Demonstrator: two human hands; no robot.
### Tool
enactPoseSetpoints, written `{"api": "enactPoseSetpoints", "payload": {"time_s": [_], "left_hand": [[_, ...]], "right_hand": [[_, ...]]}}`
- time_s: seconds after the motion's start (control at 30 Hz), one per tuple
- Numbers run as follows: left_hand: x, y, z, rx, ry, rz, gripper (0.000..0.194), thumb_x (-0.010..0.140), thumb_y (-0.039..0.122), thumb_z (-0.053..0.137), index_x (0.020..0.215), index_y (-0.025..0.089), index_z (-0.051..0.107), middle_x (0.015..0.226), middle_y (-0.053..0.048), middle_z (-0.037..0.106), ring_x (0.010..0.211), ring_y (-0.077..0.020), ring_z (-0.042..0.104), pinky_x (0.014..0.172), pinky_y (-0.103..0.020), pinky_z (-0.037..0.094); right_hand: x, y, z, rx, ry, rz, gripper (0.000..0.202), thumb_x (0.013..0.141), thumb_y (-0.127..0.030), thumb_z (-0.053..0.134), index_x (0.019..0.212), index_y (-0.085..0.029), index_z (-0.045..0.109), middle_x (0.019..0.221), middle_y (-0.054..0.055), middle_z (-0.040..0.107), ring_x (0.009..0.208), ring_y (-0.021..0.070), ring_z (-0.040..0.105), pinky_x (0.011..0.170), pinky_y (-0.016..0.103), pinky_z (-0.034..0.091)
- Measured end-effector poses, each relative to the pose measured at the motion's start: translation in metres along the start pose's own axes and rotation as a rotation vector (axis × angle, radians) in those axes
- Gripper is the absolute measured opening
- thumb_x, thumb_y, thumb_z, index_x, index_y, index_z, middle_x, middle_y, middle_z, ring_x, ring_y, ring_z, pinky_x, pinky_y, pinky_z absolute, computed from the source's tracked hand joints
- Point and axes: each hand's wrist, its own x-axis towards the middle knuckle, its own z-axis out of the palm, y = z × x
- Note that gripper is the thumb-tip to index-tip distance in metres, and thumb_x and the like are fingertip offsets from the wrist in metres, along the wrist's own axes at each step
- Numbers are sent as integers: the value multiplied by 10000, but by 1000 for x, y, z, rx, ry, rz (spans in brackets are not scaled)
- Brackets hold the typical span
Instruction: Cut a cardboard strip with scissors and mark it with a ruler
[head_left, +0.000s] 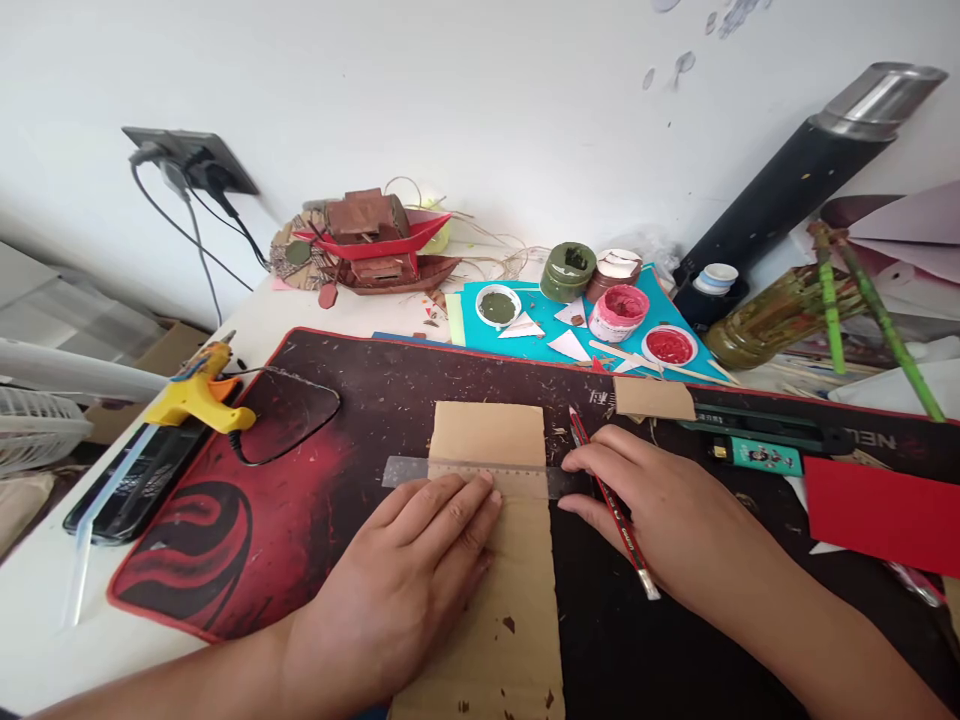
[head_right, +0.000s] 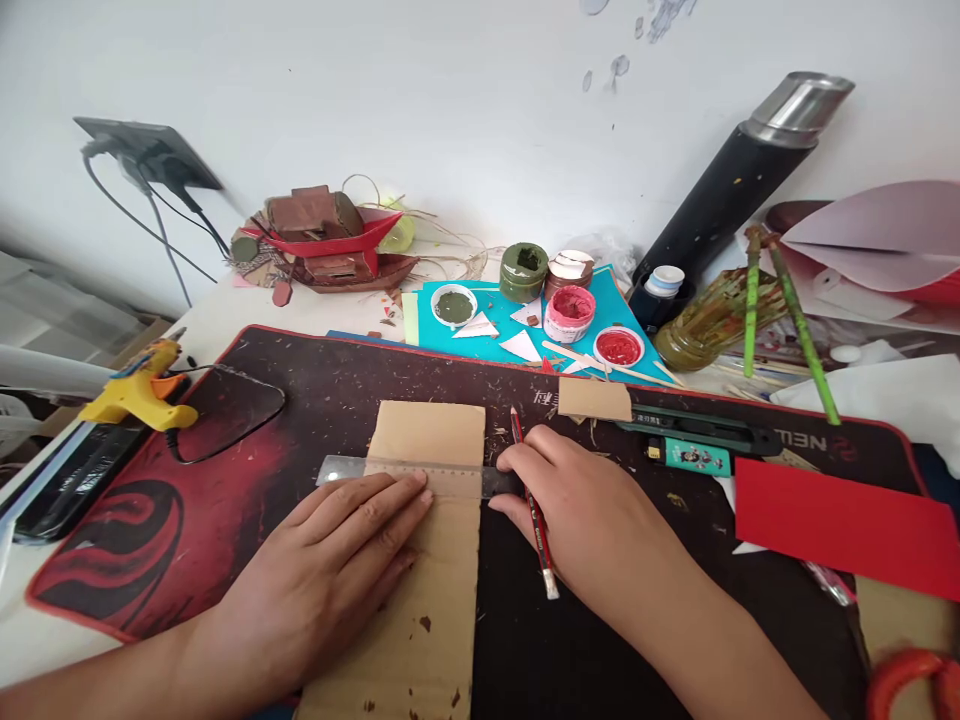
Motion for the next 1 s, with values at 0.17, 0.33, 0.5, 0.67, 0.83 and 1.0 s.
{"api": "enactPoseSetpoints", "payload": {"time_s": [0.17,0.33,0.5,0.67,0.83,1.0], "left_hand": [[0,2,1,-27,9,-33,343,1136,200,512,1410,108,697,1397,-76,779,1235,-276,676,1087,-448,464],[0,2,1,-27,0,-41,355,1137,209,487,1404,129,708,1404,-68,777,1240,-263,677,1096,-437,461],[2,1,-1,-26,4,-36,353,1120,196,504,1397,133,714,1397,-69,779,1239,-256,678,1092,-429,470],[3,2,-2,-48,5,-46,346,1148,219,480,1384,124,716,1393,-67,783,1230,-258,679,1089,-439,454],[2,3,-1,-51,-32,-38,357,1143,217,497,1423,114,692,1441,-76,760,1251,-266,678,1109,-452,448],[-1,3,-1,-63,-30,-54,367,1145,238,505,1448,125,680,1454,-77,753,1271,-265,675,1123,-446,440]], "right_hand": [[0,-1,-2,11,-35,15,150,1000,-263,777,1122,-240,692,992,37,698,685,209,695,567,326,471],[0,-3,-5,26,-60,41,132,1008,-257,766,1115,-240,690,1002,47,705,710,211,704,575,315,473],[0,-2,-4,33,-51,35,121,1021,-269,749,1122,-239,690,1015,53,705,711,213,708,567,320,476],[-1,-1,-3,25,-51,31,120,1030,-281,749,1119,-228,689,991,44,688,687,212,694,552,330,471],[-1,0,-2,32,-36,10,101,1042,-280,720,1120,-234,676,980,41,686,673,209,690,550,334,476],[-1,1,-1,51,-30,4,86,1049,-285,697,1125,-251,672,987,41,703,670,200,697,551,325,478]]}}
